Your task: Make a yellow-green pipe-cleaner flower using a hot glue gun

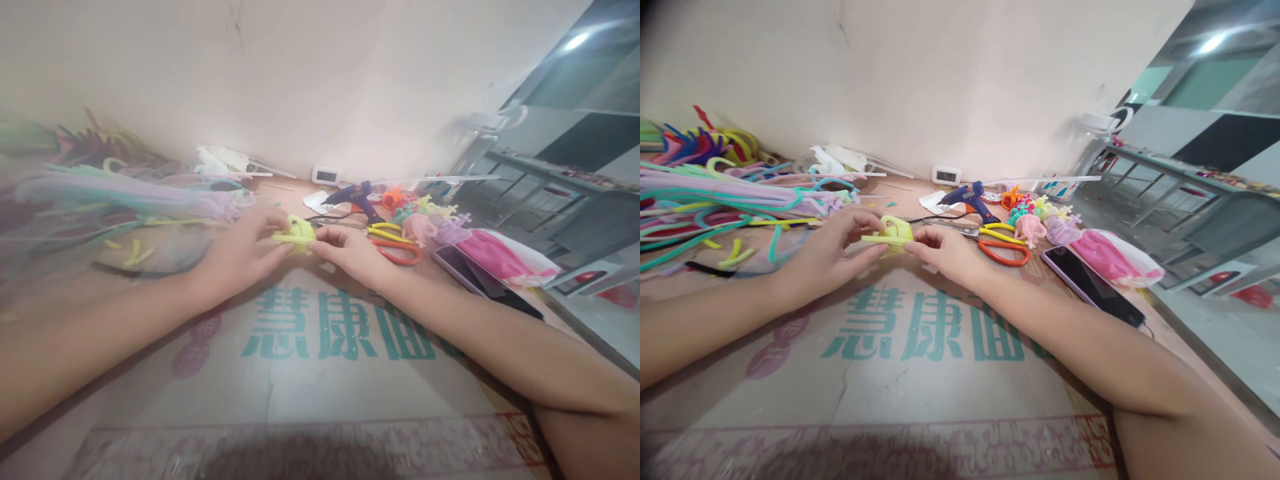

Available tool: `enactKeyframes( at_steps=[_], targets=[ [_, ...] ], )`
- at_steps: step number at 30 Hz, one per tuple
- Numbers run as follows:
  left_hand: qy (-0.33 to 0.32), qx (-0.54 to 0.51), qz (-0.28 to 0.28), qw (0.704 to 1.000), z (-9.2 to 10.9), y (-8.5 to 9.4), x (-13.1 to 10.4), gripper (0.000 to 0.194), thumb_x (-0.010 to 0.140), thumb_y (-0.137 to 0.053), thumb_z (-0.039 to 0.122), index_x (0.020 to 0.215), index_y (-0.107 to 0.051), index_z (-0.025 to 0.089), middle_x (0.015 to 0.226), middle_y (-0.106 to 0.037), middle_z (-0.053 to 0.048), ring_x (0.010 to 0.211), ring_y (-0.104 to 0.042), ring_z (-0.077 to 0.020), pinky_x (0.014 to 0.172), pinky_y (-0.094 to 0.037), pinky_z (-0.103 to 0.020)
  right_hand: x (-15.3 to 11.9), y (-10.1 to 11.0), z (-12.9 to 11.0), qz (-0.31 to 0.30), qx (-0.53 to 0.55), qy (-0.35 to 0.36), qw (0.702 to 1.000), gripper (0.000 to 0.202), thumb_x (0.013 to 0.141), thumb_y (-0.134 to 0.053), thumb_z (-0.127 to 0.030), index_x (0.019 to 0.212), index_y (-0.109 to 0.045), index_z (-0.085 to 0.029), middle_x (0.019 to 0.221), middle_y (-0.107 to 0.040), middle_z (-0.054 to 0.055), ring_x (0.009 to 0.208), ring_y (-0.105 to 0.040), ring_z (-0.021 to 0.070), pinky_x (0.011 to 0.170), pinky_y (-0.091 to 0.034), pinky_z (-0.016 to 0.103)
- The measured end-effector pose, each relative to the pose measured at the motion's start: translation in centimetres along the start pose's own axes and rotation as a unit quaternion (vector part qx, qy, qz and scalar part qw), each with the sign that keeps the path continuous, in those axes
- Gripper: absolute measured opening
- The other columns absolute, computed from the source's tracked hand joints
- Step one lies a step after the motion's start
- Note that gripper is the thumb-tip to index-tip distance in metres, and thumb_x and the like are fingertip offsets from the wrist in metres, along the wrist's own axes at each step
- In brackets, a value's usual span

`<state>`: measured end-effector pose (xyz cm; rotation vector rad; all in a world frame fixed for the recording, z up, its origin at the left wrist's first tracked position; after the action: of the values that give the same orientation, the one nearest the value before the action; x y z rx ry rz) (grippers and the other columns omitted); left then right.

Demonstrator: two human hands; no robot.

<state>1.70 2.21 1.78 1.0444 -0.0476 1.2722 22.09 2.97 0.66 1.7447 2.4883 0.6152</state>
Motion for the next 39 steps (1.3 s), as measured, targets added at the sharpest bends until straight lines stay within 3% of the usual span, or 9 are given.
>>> enactKeyframes(
  at_steps=[3,7,9,13,19,33,39],
  targets=[
    [0.044,-0.049,-0.004,0.998,-0.9,-0.4,-0.1,0.048,0.088,-0.067,0.048,0.124,-0.054,0.019,0.129,-0.062,-0.014,0.121,-0.063,-0.0306,0.107,-0.051,-0.05,0.0,0.0,0.0,-0.002,0.012,0.005,1.0,0.026,0.084,-0.072,-0.041,0.086,-0.064,-0.016,0.077,-0.061,-0.002,0.065,-0.052,0.01,0.06,-0.041,0.024],
    [0.101,-0.066,-0.057,0.991,-1.4,-0.6,-0.2,0.066,0.087,-0.067,0.059,0.14,-0.049,0.024,0.143,-0.06,-0.012,0.127,-0.062,-0.0342,0.107,-0.052,-0.052,0.0,0.0,-0.1,-0.004,-0.001,0.018,1.0,0.026,0.084,-0.072,-0.041,0.086,-0.064,-0.016,0.077,-0.061,-0.002,0.067,-0.052,0.0104,0.062,-0.042,0.025],
    [0.104,-0.058,-0.079,0.99,-1.2,-0.5,-0.2,0.065,0.089,-0.063,0.061,0.141,-0.051,0.025,0.143,-0.061,-0.01,0.126,-0.063,-0.035,0.108,-0.051,-0.053,0.0,-0.1,-0.1,-0.005,-0.014,0.022,1.0,0.025,0.083,-0.072,-0.04,0.084,-0.064,-0.016,0.077,-0.062,-0.002,0.067,-0.053,0.0107,0.063,-0.042,0.025],
    [0.095,-0.024,-0.071,0.993,-0.7,-0.1,-0.3,0.055,0.093,-0.057,0.057,0.135,-0.056,0.023,0.137,-0.066,-0.011,0.123,-0.064,-0.0345,0.105,-0.051,-0.052,-0.1,-0.2,-0.3,-0.003,-0.014,0.011,1.0,0.024,0.082,-0.073,-0.038,0.082,-0.061,-0.018,0.077,-0.063,-0.002,0.067,-0.054,0.0113,0.062,-0.043,0.025],
    [0.094,-0.019,-0.061,0.994,-0.3,-0.2,-0.2,0.049,0.092,-0.059,0.05,0.131,-0.059,0.021,0.137,-0.066,-0.012,0.126,-0.062,-0.0333,0.104,-0.052,-0.049,-0.1,-0.2,-0.3,-0.009,0.004,0.014,1.0,0.021,0.083,-0.074,-0.035,0.089,-0.064,-0.017,0.081,-0.066,0.0,0.07,-0.058,0.0122,0.064,-0.046,0.025],
    [0.078,-0.016,-0.054,0.995,-0.2,-0.2,-0.1,0.047,0.089,-0.061,0.053,0.124,-0.06,0.022,0.133,-0.066,-0.013,0.126,-0.062,-0.0326,0.106,-0.052,-0.049,-0.1,-0.2,-0.1,-0.008,-0.036,0.011,0.999,0.024,0.085,-0.069,-0.037,0.093,-0.073,-0.015,0.082,-0.07,0.001,0.068,-0.057,0.0127,0.064,-0.044,0.026],
    [0.092,-0.015,-0.047,0.995,0.0,-0.1,0.1,0.043,0.09,-0.06,0.048,0.123,-0.061,0.02,0.132,-0.067,-0.013,0.123,-0.063,-0.0329,0.107,-0.051,-0.05,0.0,-0.4,-0.2,-0.022,-0.028,0.007,0.999,0.02,0.082,-0.072,-0.035,0.086,-0.069,-0.016,0.077,-0.067,0.0,0.069,-0.058,0.0129,0.063,-0.044,0.025]
  ],
)
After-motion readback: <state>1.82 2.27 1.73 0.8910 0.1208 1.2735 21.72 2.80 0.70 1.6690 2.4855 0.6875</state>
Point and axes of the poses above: each hand's wrist, its own x-axis towards the middle knuckle, its own y-axis out of the back of the hand, z = x × y, the point moved 3 cm from there along x, towards the middle knuckle
